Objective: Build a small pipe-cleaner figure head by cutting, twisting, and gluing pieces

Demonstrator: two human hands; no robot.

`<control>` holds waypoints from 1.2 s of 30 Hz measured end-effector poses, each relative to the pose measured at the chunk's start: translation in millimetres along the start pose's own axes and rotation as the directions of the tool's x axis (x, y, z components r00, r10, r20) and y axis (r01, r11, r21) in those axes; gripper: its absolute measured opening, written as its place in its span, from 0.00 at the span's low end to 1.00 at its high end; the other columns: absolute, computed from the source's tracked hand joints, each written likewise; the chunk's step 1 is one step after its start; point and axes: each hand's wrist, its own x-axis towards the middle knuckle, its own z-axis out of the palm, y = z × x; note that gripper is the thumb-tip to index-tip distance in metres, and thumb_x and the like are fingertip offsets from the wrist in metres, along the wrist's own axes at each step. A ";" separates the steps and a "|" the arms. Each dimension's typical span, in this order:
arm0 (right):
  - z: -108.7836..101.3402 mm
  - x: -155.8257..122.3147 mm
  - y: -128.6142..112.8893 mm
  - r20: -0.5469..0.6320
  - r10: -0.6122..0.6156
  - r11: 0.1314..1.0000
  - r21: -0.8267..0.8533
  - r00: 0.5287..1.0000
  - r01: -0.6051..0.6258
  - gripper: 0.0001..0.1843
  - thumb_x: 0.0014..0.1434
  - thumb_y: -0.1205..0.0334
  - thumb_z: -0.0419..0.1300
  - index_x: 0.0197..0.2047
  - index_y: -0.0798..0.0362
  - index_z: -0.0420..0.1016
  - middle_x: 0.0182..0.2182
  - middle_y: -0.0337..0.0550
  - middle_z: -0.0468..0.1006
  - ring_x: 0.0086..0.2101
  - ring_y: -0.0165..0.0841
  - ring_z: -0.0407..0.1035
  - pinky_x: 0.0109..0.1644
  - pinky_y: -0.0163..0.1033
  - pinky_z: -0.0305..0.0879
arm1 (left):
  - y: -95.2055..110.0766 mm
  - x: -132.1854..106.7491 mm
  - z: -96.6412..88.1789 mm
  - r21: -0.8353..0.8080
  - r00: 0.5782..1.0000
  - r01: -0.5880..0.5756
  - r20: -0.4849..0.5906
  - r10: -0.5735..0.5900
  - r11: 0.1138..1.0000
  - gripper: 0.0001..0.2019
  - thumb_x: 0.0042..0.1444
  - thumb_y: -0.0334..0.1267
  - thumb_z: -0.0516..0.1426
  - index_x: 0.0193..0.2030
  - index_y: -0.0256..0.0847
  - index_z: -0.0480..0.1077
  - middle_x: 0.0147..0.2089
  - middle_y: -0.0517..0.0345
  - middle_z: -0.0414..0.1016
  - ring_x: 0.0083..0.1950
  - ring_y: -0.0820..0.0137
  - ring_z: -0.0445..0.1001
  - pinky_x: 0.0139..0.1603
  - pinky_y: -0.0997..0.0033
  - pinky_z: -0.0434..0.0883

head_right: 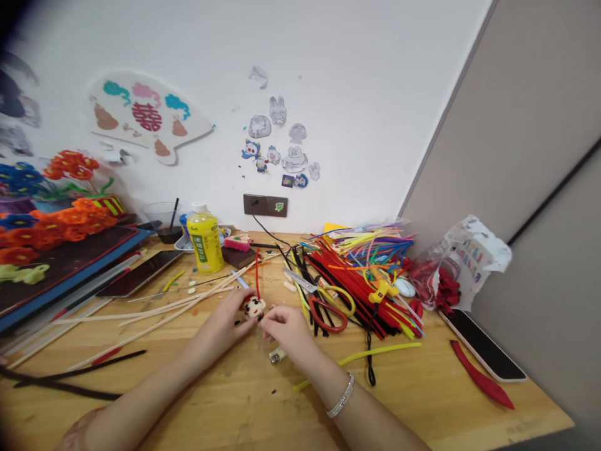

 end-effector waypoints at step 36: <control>4.3 -4.6 -4.7 -0.058 -0.081 0.993 0.079 0.995 0.085 0.07 0.45 0.61 0.59 0.20 0.56 0.70 0.16 0.34 0.70 0.21 0.24 0.62 0.28 0.31 0.61 | 11.2 -1.7 1.5 -0.090 0.981 -0.003 -0.193 -0.014 0.996 0.20 0.46 0.33 0.57 0.49 0.36 0.65 0.47 0.46 0.68 0.48 0.60 0.69 0.49 0.58 0.69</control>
